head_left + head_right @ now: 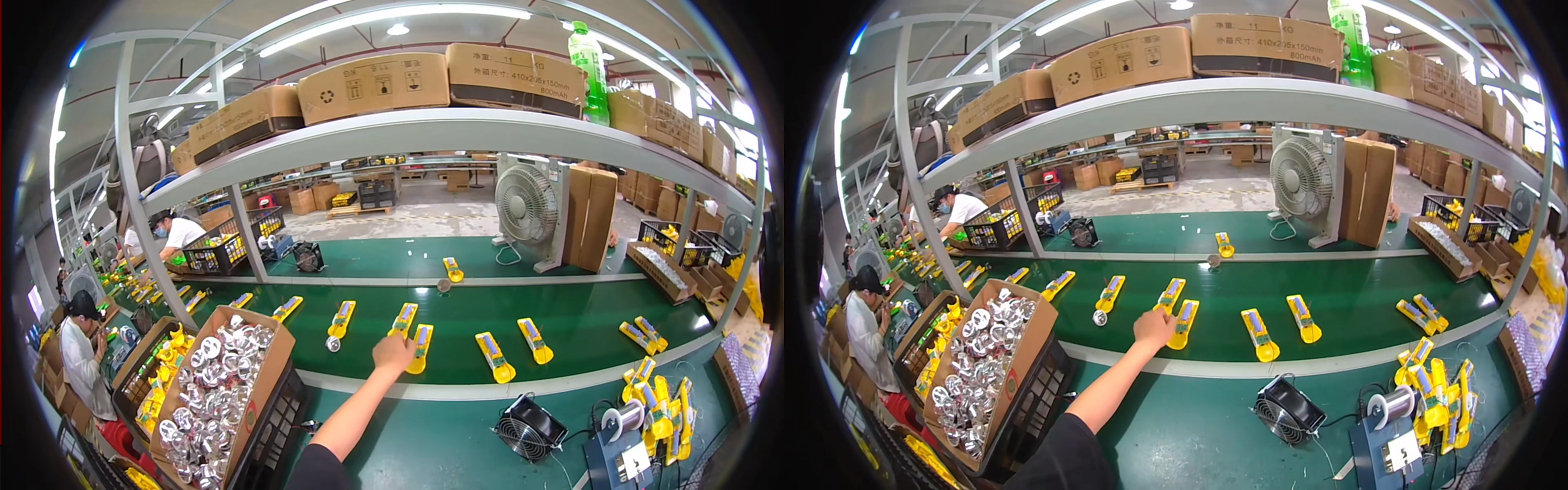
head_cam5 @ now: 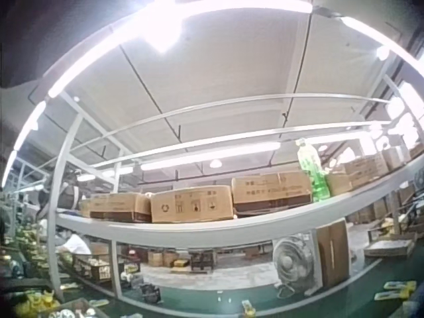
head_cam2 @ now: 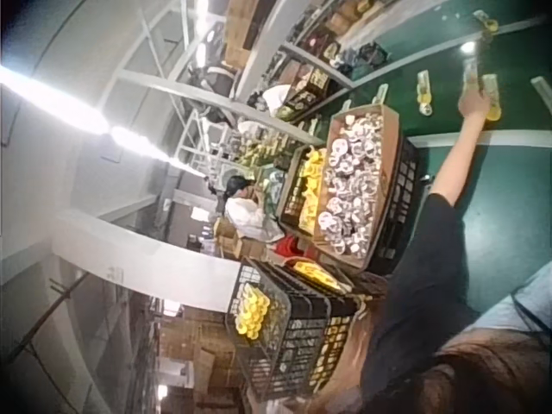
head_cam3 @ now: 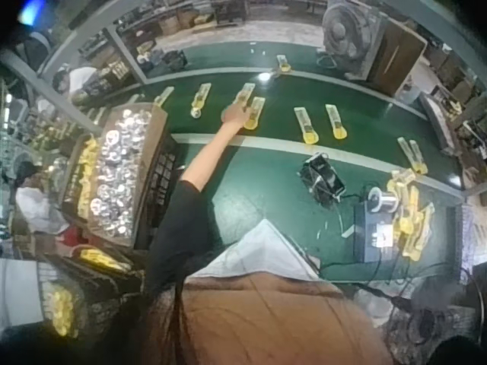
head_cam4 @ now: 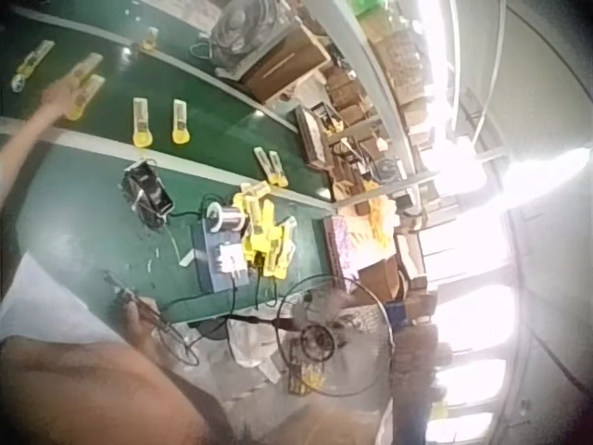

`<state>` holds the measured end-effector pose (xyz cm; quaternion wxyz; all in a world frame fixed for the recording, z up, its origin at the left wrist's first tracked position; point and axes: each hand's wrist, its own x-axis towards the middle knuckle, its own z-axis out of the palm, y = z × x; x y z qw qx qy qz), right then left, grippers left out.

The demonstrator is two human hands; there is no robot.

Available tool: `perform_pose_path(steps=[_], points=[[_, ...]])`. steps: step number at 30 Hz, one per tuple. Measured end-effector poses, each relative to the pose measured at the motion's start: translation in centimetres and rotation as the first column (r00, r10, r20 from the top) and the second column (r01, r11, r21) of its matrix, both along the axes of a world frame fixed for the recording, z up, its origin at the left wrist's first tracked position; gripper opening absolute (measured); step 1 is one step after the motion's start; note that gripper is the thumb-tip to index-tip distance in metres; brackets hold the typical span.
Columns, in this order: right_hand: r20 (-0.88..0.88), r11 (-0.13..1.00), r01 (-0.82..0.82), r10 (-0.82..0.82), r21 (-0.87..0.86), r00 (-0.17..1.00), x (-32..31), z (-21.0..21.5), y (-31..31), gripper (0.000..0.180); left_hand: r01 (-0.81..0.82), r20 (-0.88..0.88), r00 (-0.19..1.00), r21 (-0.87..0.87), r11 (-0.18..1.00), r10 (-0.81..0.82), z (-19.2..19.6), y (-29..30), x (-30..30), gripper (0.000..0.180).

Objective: The person assembles flashlights by soldering wires to circuit boards inside the flashlight casings using a soldering iron and placing the assembled flashlights onto a conveyor belt.

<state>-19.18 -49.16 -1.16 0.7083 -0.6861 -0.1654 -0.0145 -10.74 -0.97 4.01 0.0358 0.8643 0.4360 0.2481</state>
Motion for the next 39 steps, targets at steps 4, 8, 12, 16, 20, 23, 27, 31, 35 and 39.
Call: perform_pose_path(steps=[4,8,12,16,20,23,27,31,35,39], points=[[-0.025,0.998,0.025,-0.024,0.051,0.999,-0.1,-0.9,-0.2,0.02,0.096,-0.194,0.971,-0.211,0.973,-0.138,-0.5,-2.6,-1.9,0.024],[-0.054,0.993,0.043,-0.037,0.108,0.998,-0.2,-1.2,-0.2,0.02,0.086,0.007,0.996,-0.199,0.976,-0.087,-1.4,-4.2,-2.7,0.016],[-0.086,0.992,-0.004,0.015,0.129,0.996,-0.6,-0.1,-0.1,0.02,0.173,0.228,0.966,-0.233,0.957,-0.12,-1.6,-9.3,-7.1,0.018],[0.012,0.984,-0.022,0.02,0.179,1.0,-1.3,1.1,0.2,0.016,0.223,0.273,0.951,-0.29,0.931,-0.143,-1.1,-17.6,-16.0,0.018],[0.023,0.986,0.011,-0.015,0.163,1.0,-1.4,1.2,0.5,0.018,0.222,0.306,0.945,-0.33,0.917,-0.118,-1.3,-25.2,-25.2,0.015],[0.122,0.962,0.034,-0.07,0.27,0.99,-1.2,0.9,0.8,0.019,0.222,0.347,0.931,-0.289,0.931,-0.114,-1.8,-28.6,-29.6,0.013],[0.299,0.982,0.121,-0.159,0.142,0.941,-1.1,0.8,1.0,0.019,0.226,0.304,0.945,-0.334,0.915,-0.122,-1.9,-29.8,-32.0,0.02],[0.173,0.976,0.072,-0.108,0.204,0.979,-1.2,1.0,0.9,0.018,0.183,0.349,0.937,-0.526,0.831,0.015,-1.3,-27.1,-32.8,0.029],[0.151,0.978,0.099,-0.127,0.181,0.98,-1.1,1.0,1.1,0.017,-0.144,0.463,0.875,-0.029,0.989,0.141,-0.9,-21.6,-32.4,0.031],[0.155,0.982,0.033,-0.062,0.185,0.986,-1.1,1.3,1.2,0.016,-0.283,0.162,0.939,-0.141,0.949,0.304,-1.1,-16.9,-30.4,0.038]])
